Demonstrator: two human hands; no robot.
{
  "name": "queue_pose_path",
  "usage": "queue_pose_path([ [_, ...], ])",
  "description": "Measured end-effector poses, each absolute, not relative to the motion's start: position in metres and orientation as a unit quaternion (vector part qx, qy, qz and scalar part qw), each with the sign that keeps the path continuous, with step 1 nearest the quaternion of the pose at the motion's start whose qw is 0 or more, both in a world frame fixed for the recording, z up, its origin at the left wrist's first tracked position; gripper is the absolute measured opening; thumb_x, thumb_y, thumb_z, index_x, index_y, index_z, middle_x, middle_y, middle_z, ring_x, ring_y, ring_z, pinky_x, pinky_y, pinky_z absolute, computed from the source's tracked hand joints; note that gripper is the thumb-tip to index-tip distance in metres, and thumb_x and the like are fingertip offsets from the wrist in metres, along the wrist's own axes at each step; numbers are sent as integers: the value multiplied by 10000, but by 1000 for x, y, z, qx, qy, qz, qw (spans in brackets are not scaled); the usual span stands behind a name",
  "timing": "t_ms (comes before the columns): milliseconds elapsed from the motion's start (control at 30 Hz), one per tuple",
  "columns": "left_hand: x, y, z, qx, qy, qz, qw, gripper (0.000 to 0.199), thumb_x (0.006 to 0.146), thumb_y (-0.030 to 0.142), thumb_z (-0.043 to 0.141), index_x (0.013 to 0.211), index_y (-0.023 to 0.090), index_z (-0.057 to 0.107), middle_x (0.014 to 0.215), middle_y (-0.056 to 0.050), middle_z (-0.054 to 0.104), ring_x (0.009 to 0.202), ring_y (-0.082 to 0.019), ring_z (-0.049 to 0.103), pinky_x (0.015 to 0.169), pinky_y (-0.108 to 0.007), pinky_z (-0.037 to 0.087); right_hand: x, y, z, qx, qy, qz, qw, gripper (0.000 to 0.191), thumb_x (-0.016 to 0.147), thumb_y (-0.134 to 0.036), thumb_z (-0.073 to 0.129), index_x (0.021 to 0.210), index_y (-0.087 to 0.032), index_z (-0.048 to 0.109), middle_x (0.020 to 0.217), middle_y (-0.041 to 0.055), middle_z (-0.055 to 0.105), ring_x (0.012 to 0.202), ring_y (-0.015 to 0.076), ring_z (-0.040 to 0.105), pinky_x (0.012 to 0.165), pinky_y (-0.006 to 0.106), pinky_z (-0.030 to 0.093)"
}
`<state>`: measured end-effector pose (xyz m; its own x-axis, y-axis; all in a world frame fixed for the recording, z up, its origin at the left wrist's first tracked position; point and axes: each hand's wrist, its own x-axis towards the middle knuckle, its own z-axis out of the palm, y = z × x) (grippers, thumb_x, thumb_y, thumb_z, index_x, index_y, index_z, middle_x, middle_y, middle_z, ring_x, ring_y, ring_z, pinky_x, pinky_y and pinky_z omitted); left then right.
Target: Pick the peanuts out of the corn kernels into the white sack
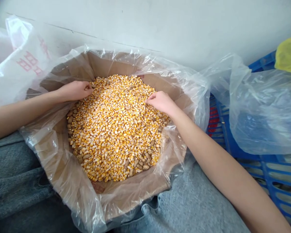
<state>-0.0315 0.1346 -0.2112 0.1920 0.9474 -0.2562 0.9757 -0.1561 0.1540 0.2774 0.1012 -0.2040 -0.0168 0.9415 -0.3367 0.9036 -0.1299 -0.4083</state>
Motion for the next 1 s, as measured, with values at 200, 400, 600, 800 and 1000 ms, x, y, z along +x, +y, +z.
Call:
queue_pose_path([
  [200, -19, 131, -197, 553, 584, 156, 574, 203, 697, 323, 343, 624, 167, 451, 526, -2, 460, 424, -84, 410, 429, -205, 316, 271, 98, -191, -623, -522, 548, 195, 202, 654, -317, 578, 619, -174, 439, 497, -46, 354, 381, 43, 270, 360, 199, 191],
  [400, -20, 130, -192, 403, 461, 237, 754, 264, 713, 368, 428, 545, 168, 389, 442, 31, 360, 357, -54, 360, 361, -171, 286, 271, 100, -175, -555, -485, 638, 224, 249, 743, -345, 390, 568, -189, 306, 476, -52, 257, 377, 51, 176, 361, 201, 166],
  [600, -23, 132, -195, 334, 414, 278, 800, 254, 752, 342, 420, 584, 154, 454, 452, 36, 371, 357, -40, 402, 318, -121, 264, 278, 99, -171, -590, -554, 551, 206, 365, 744, -529, 284, 705, -206, 450, 495, -29, 342, 398, 73, 257, 393, 215, 205],
  [800, -23, 131, -197, 317, 393, 306, 808, 212, 740, 309, 440, 620, 147, 507, 516, 10, 457, 375, -46, 428, 290, -123, 256, 284, 105, -179, -526, -552, 593, 260, 416, 689, -624, 345, 689, -220, 447, 511, -12, 366, 426, 85, 306, 381, 231, 212],
  [1000, -21, 128, -199, 366, 401, 275, 793, 310, 745, 328, 479, 506, 136, 430, 467, 12, 405, 369, -53, 401, 285, -130, 230, 283, 105, -180, -508, -509, 632, 287, 372, 677, -564, 444, 622, -204, 368, 523, -25, 335, 422, 66, 273, 362, 223, 180],
])
